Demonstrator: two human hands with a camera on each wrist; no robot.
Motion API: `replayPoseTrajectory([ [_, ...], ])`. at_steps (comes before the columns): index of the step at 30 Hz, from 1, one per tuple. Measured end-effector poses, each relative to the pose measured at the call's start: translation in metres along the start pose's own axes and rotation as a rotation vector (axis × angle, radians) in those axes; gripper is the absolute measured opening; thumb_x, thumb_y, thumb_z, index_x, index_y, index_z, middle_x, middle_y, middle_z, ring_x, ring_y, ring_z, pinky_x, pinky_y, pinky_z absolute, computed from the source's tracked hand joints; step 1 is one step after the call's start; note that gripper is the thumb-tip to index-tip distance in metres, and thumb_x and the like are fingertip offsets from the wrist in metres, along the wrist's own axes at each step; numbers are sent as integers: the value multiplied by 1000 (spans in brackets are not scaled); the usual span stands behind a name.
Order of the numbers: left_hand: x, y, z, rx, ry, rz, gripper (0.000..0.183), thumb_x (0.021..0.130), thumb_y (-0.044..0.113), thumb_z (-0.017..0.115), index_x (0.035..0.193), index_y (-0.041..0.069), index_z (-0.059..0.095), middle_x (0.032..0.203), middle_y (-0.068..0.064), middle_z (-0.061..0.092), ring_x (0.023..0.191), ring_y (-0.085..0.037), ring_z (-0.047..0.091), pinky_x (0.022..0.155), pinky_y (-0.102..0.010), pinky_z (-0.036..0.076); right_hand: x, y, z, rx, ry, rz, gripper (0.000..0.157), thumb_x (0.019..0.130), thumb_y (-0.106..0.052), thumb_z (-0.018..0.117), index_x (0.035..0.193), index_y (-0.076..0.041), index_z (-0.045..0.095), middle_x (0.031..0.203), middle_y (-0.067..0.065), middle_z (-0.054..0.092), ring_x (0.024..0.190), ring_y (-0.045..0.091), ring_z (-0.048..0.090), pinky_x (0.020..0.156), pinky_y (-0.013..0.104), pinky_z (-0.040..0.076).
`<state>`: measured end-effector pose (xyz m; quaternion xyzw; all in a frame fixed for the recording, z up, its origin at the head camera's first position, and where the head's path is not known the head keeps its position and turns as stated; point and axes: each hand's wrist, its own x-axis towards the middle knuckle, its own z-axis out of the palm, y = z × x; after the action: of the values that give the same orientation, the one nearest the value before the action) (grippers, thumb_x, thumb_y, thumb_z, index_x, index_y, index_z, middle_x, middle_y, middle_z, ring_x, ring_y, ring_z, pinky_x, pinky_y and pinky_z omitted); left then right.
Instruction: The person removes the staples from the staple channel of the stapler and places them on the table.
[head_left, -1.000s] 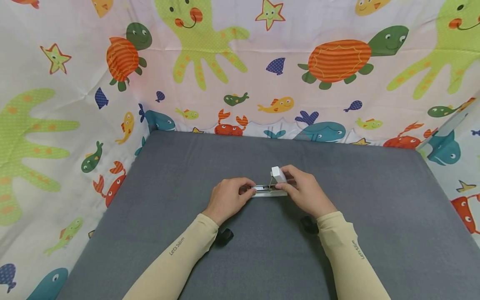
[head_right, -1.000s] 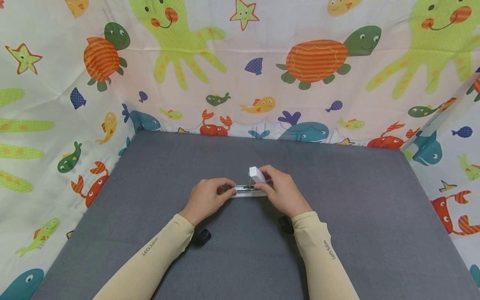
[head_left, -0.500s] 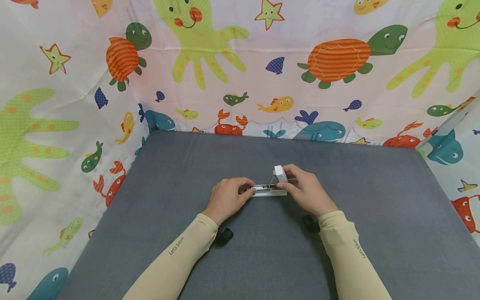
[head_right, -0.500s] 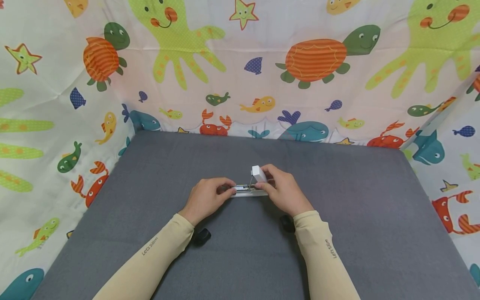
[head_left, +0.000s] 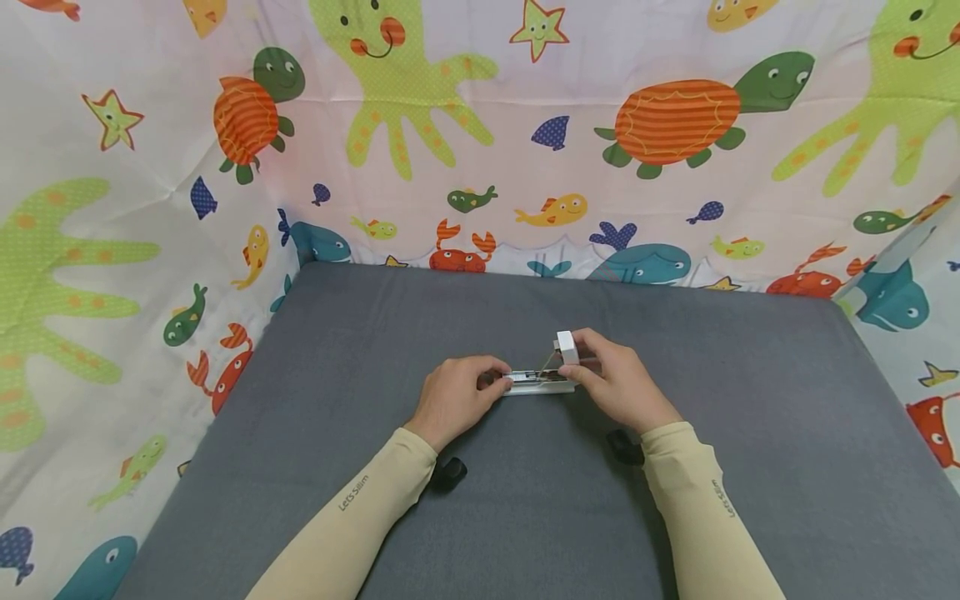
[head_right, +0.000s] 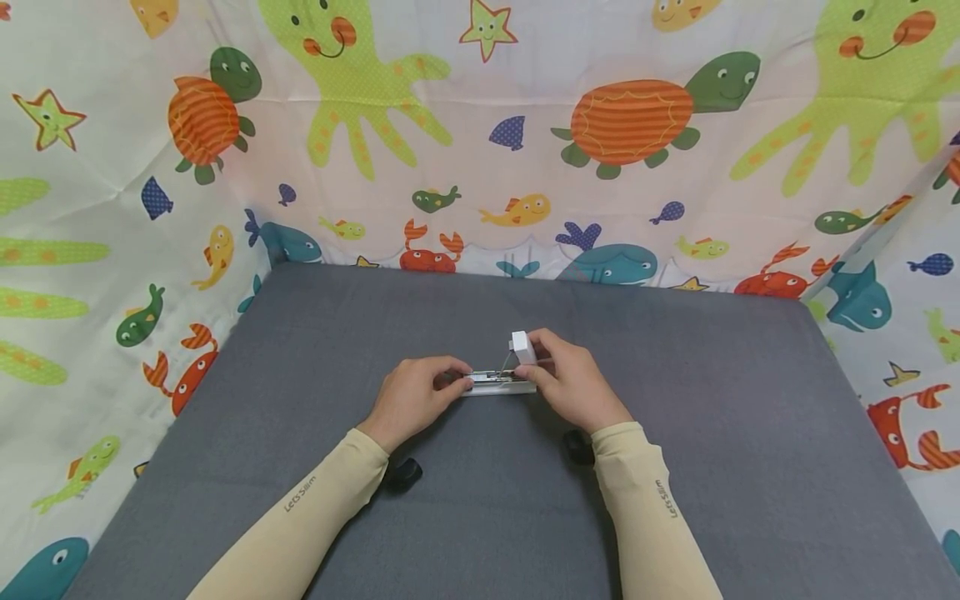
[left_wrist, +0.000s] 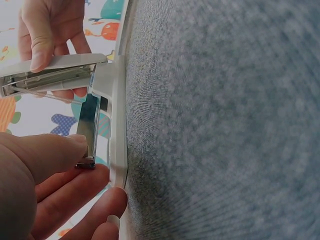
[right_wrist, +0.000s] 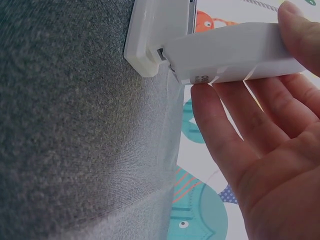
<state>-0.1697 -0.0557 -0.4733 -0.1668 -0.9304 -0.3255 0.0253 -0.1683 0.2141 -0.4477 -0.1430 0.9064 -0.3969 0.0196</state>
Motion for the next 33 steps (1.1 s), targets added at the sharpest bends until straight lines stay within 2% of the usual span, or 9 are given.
replayPoseTrajectory([
  [10, 0, 0, 0, 3, -1, -1, 17, 100, 35, 80, 116, 28, 83, 93, 13, 78, 75, -1, 65, 63, -26, 50, 0, 2, -3, 21, -9, 22, 37, 105, -22, 73, 139, -19, 61, 128, 8, 75, 122, 33, 76, 106, 55, 58],
  [17, 0, 2, -1, 11, 2, -1, 16, 100, 36, 80, 114, 29, 83, 90, 14, 77, 72, 0, 63, 60, -25, 48, -1, 5, -4, 48, -10, 25, 38, 105, -20, 73, 141, -13, 61, 128, 8, 75, 123, 32, 75, 105, 54, 58],
  [23, 0, 3, -2, 17, 4, -2, 16, 99, 35, 81, 114, 29, 83, 86, 14, 75, 69, -1, 61, 57, -25, 46, -1, 6, -5, 49, -6, 30, 35, 105, -19, 73, 138, -17, 62, 127, 7, 75, 123, 31, 75, 105, 54, 58],
  [33, 0, 1, 0, 15, -3, -17, 15, 99, 36, 81, 114, 31, 82, 89, 15, 76, 72, 0, 63, 59, -25, 48, -2, 7, -7, 65, -19, 38, 31, 105, -19, 73, 133, -19, 62, 126, 8, 75, 122, 30, 74, 104, 56, 58],
])
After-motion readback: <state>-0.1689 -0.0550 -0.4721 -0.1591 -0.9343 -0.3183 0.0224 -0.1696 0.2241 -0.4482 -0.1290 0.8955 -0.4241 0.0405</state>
